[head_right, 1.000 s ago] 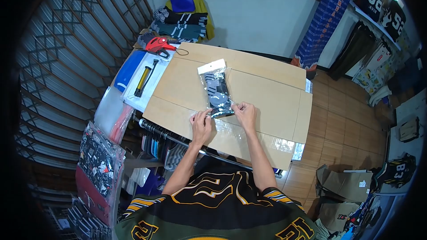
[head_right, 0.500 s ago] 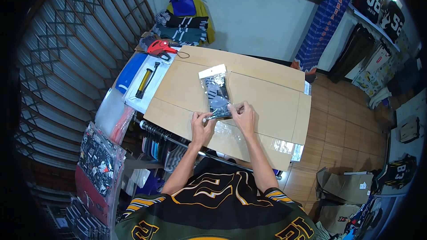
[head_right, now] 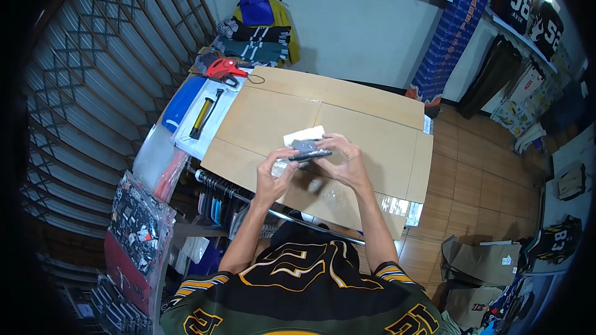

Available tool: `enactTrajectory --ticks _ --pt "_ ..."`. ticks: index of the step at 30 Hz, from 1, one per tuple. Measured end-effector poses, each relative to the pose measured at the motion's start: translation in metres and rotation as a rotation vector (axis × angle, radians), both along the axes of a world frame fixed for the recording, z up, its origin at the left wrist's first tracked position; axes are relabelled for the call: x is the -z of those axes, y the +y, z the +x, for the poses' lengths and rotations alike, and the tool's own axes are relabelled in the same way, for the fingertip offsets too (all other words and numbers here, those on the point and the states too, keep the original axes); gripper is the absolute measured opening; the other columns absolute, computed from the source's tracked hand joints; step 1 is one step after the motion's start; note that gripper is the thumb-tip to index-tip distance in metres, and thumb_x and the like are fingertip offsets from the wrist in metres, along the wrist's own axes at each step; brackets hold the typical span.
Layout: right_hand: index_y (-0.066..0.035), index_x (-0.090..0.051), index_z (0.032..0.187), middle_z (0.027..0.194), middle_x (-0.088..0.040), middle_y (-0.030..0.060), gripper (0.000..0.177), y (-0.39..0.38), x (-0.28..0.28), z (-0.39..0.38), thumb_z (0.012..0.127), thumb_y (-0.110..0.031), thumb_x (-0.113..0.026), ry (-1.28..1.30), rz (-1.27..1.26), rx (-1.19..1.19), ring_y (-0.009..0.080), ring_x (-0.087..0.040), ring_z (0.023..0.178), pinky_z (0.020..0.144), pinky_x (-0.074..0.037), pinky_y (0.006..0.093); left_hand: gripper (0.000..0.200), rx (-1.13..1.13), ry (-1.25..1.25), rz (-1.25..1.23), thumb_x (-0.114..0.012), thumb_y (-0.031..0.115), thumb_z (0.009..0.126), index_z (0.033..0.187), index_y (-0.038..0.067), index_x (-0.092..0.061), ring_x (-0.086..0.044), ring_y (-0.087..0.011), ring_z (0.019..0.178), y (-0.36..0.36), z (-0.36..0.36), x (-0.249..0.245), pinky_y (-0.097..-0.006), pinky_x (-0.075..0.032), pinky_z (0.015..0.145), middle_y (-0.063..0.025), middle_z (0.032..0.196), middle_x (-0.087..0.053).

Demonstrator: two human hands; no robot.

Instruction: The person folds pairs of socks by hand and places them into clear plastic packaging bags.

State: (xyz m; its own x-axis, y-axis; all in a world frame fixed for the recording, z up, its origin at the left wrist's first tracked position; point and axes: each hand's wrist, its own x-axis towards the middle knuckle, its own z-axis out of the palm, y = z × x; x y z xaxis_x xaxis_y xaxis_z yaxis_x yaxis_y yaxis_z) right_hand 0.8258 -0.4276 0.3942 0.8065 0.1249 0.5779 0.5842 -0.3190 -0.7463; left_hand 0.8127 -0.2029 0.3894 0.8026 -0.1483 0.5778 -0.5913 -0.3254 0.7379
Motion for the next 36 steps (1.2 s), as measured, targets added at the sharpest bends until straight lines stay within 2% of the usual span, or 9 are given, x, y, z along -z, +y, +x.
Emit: enactTrajectory --ticks 2,3,6,10,15,19,23,31,36 --pt "-0.003 -0.072 0.097 0.094 -0.075 0.0069 0.027 0.003 -0.018 -0.003 0.076 -0.010 -0.088 0.183 0.216 0.069 0.0212 -0.071 0.094 0.090 -0.055 0.0353 0.016 0.037 0.389 -0.244 -0.078 0.007 0.089 0.101 -0.001 -0.072 -0.072 -0.0201 0.097 -0.003 -0.004 -0.019 -0.0318 -0.056 0.085 -0.0123 0.103 -0.076" --pt "-0.001 -0.067 0.108 0.091 -0.073 0.0064 0.036 0.001 -0.019 0.002 0.080 -0.010 -0.087 0.027 0.158 0.075 0.0144 -0.070 0.085 0.080 -0.056 0.0293 0.020 0.044 0.115 -0.204 -0.076 0.010 0.094 0.108 -0.002 -0.068 -0.069 -0.0109 0.080 -0.006 0.005 -0.018 -0.0244 -0.055 0.071 -0.0070 0.092 -0.075" --pt "-0.002 -0.059 0.125 0.089 -0.073 0.0090 0.051 0.011 -0.040 0.004 0.082 -0.009 -0.086 0.327 0.479 -0.001 0.0125 -0.070 0.085 0.074 -0.056 0.0261 0.029 0.060 0.360 -0.401 -0.076 0.009 0.094 0.119 -0.002 -0.064 -0.067 -0.0076 0.077 -0.016 0.012 -0.032 -0.0217 -0.053 0.066 -0.0047 0.086 -0.072" --pt "-0.001 -0.049 0.135 0.088 -0.074 0.0137 0.059 0.004 0.010 0.030 0.087 -0.012 -0.082 0.488 0.339 0.072 0.0114 -0.070 0.081 0.066 -0.056 0.0261 0.028 0.071 0.584 -0.430 -0.074 0.011 0.097 0.120 0.001 -0.062 -0.064 -0.0048 0.072 -0.021 0.036 0.015 -0.0196 -0.049 0.058 -0.0023 0.084 -0.072" --pt "-0.002 -0.051 0.142 0.103 -0.071 0.0272 0.067 0.020 0.066 0.028 0.085 -0.023 -0.080 0.330 -0.075 0.404 0.0431 -0.070 0.097 0.089 -0.056 0.0487 0.026 -0.034 0.705 -0.415 -0.075 0.013 0.095 0.115 0.002 -0.063 -0.068 -0.0097 0.071 -0.022 0.043 0.082 -0.0224 -0.055 0.059 -0.0069 0.084 -0.072" --pt "-0.007 -0.055 0.143 0.148 -0.050 0.0261 0.067 0.042 0.057 -0.001 0.086 -0.033 -0.078 0.282 -0.353 0.347 0.0446 -0.046 0.136 0.111 -0.038 0.0549 0.023 -0.116 0.769 -0.268 -0.074 0.014 0.096 0.113 0.001 -0.063 -0.068 -0.0103 0.072 -0.011 0.048 0.100 -0.0240 -0.055 0.059 -0.0071 0.086 -0.072" --pt "-0.019 -0.054 0.148 0.155 -0.043 0.0243 0.067 0.060 0.063 -0.017 0.089 -0.046 -0.072 0.296 -0.625 0.304 0.0464 -0.036 0.143 0.110 -0.033 0.0647 0.022 -0.091 0.588 -0.227 -0.069 0.018 0.100 0.109 -0.001 -0.064 -0.067 -0.0104 0.071 -0.002 0.057 0.125 -0.0262 -0.056 0.056 -0.0050 0.085 -0.072" --pt "-0.025 -0.053 0.150 0.159 -0.040 0.0189 0.063 0.064 0.082 -0.013 0.093 -0.049 -0.066 0.301 -0.784 0.342 0.0448 -0.035 0.144 0.108 -0.033 0.0657 0.027 -0.162 0.798 -0.186 -0.065 0.019 0.102 0.118 -0.002 -0.061 -0.072 -0.0155 0.065 0.015 0.041 0.095 -0.0277 -0.058 0.054 -0.0124 0.079 -0.072" --pt "-0.028 -0.054 0.149 0.159 -0.041 0.0179 0.062 0.066 0.086 -0.012 0.092 -0.048 -0.067 0.290 -0.815 0.359 0.0438 -0.035 0.144 0.107 -0.033 0.0634 0.030 -0.223 0.704 -0.256 -0.064 0.016 0.102 0.123 -0.005 -0.057 -0.071 -0.0148 0.063 0.020 0.030 0.096 -0.0263 -0.058 0.053 -0.0111 0.077 -0.070"
